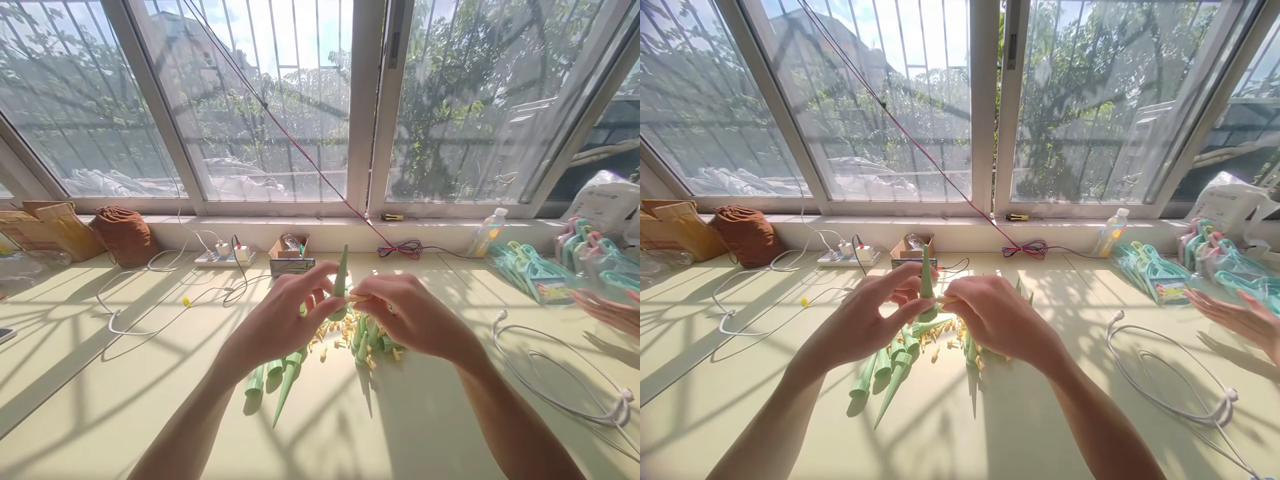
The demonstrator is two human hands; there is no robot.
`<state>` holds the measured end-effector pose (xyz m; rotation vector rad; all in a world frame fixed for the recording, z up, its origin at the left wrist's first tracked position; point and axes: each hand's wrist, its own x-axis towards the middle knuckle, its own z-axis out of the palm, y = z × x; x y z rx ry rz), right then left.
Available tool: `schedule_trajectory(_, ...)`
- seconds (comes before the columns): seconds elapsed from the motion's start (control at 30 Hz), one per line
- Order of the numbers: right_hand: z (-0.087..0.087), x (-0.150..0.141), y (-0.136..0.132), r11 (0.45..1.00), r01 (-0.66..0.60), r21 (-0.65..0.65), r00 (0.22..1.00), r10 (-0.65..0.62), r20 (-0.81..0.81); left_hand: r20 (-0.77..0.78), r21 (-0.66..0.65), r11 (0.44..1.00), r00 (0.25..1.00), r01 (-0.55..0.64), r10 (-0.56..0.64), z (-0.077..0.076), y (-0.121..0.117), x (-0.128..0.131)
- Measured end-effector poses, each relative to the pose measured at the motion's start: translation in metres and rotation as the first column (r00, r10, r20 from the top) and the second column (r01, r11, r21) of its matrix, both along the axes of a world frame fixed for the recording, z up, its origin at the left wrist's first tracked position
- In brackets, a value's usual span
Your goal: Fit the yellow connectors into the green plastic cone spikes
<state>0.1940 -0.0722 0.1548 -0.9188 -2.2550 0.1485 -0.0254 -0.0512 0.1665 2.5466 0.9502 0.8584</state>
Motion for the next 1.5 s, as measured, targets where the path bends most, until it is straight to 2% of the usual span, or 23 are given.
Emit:
schedule_trajectory(0.13,0.004,0.001,0.000,0.988,-0.048,-0.145,0.998,0.040,-0.053,-0.021,0.041,0.999,1.000,0.021,-0.021,-0.001,0.000,0.001)
schedule_trajectory(0.27,0.006,0.002,0.003,0.929,-0.124,-0.349,0.987,0.079,-0.140,0.021,0.041,0.998,0.999,0.046,-0.047,-0.002,0.000,0.003)
schedule_trajectory(0.33,0.005,0.001,0.005,0.910,-0.154,-0.386,0.979,0.089,-0.182,0.052,0.009,0.999,0.998,0.037,-0.038,-0.001,0.000,0.004)
schedule_trajectory(0.47,0.002,-0.001,0.007,0.938,-0.125,-0.324,0.975,0.056,-0.214,0.125,-0.170,0.985,0.992,0.037,-0.016,0.002,0.004,0.001)
schedule_trajectory(0.6,0.000,-0.003,0.007,0.955,-0.126,-0.269,0.951,0.040,-0.307,0.213,-0.363,0.925,0.976,0.115,-0.037,0.006,0.009,-0.002)
schedule_trajectory(0.77,0.000,-0.005,0.008,0.957,-0.167,-0.239,0.926,0.069,-0.372,0.304,-0.497,0.844,0.951,0.203,-0.050,0.008,0.010,-0.002)
schedule_trajectory(0.9,-0.001,-0.006,0.009,0.976,-0.127,-0.176,0.933,0.057,-0.356,0.346,-0.534,0.807,0.936,0.252,-0.064,0.008,0.010,-0.002)
schedule_trajectory(1.03,-0.003,-0.006,0.011,0.992,-0.094,-0.089,0.938,0.059,-0.341,0.349,-0.550,0.794,0.935,0.258,-0.061,0.007,0.012,-0.002)
schedule_trajectory(1.27,-0.007,-0.006,0.015,0.995,-0.095,0.026,0.953,0.098,-0.288,0.297,-0.523,0.830,0.954,0.197,-0.039,0.004,0.014,-0.002)
schedule_trajectory(1.5,-0.008,-0.006,0.015,0.995,-0.089,0.049,0.954,0.099,-0.282,0.279,-0.505,0.844,0.959,0.181,-0.039,0.001,0.013,-0.001)
